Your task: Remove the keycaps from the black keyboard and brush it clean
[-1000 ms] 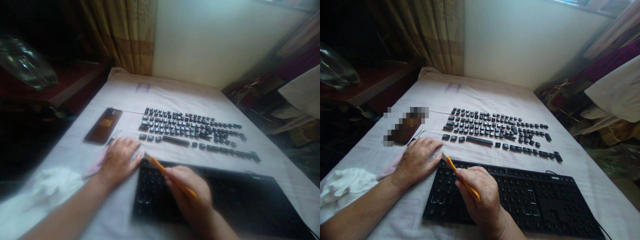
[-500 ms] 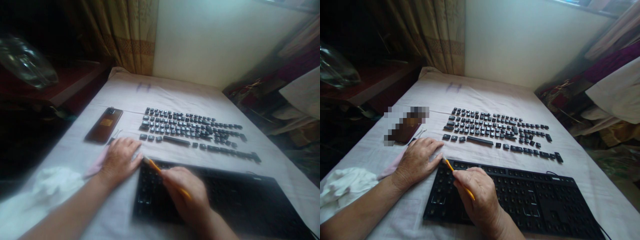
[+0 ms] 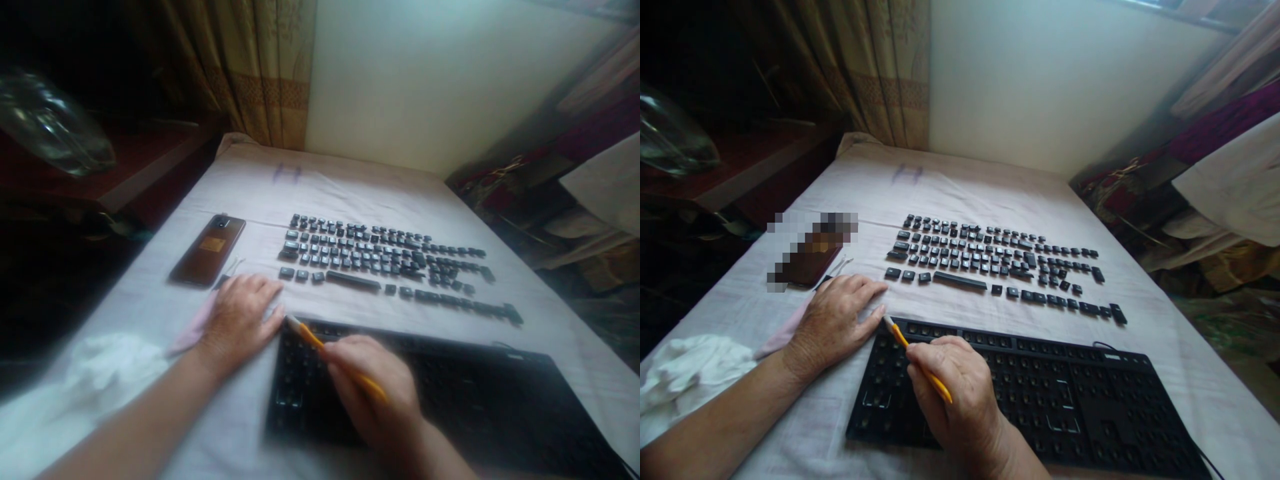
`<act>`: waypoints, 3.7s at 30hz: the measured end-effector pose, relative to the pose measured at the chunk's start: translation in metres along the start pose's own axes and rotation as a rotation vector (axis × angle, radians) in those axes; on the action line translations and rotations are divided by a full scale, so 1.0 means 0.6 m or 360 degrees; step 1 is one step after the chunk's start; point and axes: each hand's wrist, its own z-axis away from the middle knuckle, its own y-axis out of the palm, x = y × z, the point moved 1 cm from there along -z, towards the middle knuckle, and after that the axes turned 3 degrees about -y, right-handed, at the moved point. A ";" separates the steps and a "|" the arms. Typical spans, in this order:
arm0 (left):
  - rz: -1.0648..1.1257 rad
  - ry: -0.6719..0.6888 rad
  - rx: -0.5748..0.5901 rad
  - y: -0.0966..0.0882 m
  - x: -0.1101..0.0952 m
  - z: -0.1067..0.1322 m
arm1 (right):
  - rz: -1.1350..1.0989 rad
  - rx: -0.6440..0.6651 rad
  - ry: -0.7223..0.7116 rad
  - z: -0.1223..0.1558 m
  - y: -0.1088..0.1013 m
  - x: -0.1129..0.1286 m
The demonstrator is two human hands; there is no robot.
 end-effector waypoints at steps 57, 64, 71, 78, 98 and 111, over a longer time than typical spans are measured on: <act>0.0040 -0.0012 -0.0007 0.006 0.004 0.000 | -0.0359 0.0074 0.0203 -0.001 -0.011 0.012; 0.0035 -0.0010 -0.0008 0.006 0.005 -0.001 | -0.0215 -0.0053 0.0221 -0.001 -0.016 0.010; 0.0040 -0.0008 -0.0007 0.008 0.007 0.000 | -0.0168 0.0099 0.0168 0.002 -0.008 0.009; 0.0049 -0.0002 -0.0027 0.008 0.007 0.000 | -0.0285 0.0086 0.0279 0.007 -0.007 0.010; 0.0051 0.0013 -0.0021 0.005 0.007 -0.001 | -0.0215 0.0033 0.0229 0.003 -0.012 0.010; 0.0060 -0.0013 -0.0006 0.004 0.005 -0.001 | -0.0007 -0.0093 0.0213 -0.002 -0.042 0.000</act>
